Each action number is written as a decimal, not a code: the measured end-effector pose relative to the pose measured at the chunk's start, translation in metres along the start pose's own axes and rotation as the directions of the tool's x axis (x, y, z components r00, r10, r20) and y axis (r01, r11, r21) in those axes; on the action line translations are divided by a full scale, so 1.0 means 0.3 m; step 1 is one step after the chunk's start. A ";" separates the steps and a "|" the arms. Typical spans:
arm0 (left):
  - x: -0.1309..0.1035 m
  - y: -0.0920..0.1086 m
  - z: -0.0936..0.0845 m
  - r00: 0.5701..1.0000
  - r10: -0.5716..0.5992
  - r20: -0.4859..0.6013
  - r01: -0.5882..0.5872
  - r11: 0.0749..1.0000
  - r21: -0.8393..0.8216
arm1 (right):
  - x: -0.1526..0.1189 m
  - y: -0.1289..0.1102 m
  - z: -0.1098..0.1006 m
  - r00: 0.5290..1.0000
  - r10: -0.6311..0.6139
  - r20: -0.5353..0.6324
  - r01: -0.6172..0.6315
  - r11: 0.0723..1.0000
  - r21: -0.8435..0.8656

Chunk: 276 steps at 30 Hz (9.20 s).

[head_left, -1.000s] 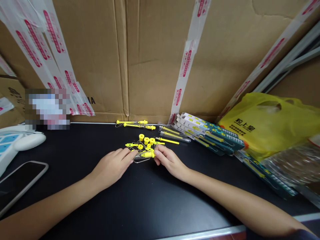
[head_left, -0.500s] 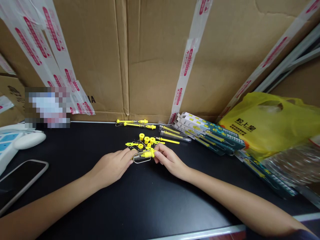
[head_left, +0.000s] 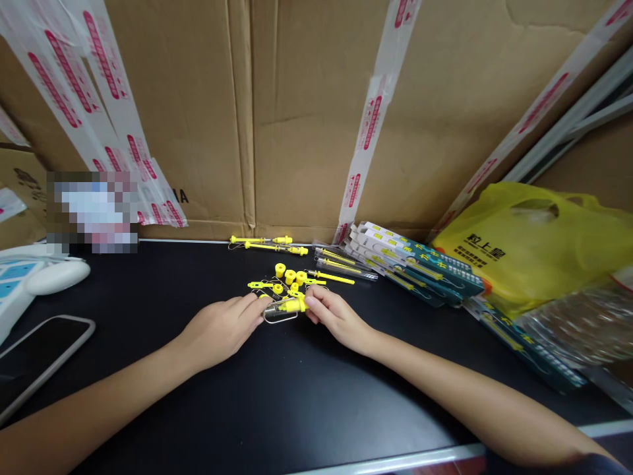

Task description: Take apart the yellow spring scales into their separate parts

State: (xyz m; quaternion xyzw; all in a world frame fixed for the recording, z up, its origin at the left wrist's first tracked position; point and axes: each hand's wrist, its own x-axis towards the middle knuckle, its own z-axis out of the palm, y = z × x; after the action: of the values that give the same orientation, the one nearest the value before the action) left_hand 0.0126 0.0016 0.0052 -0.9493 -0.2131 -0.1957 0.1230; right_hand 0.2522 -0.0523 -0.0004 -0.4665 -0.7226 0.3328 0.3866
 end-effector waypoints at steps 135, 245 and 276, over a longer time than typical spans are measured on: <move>-0.007 -0.064 0.006 0.989 0.075 0.127 -0.055 0.986 -0.158 | 0.000 0.028 -0.028 0.919 -0.311 0.242 0.384 0.572 -0.724; -0.018 -0.088 0.044 0.994 0.043 0.103 -0.027 0.989 -0.145 | 0.010 0.069 -0.003 0.955 -0.268 0.130 0.287 0.710 -0.643; -0.014 -0.087 0.046 0.990 0.012 0.137 0.011 0.985 -0.171 | 0.003 0.050 -0.009 0.968 -0.225 0.112 0.243 0.722 -0.648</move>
State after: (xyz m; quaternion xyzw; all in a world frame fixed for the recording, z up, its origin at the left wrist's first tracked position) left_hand 0.0017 0.0274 -0.0049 -0.9676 -0.2032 -0.1473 0.0260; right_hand 0.2605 -0.0459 -0.0114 -0.4730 -0.8510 0.0125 0.2279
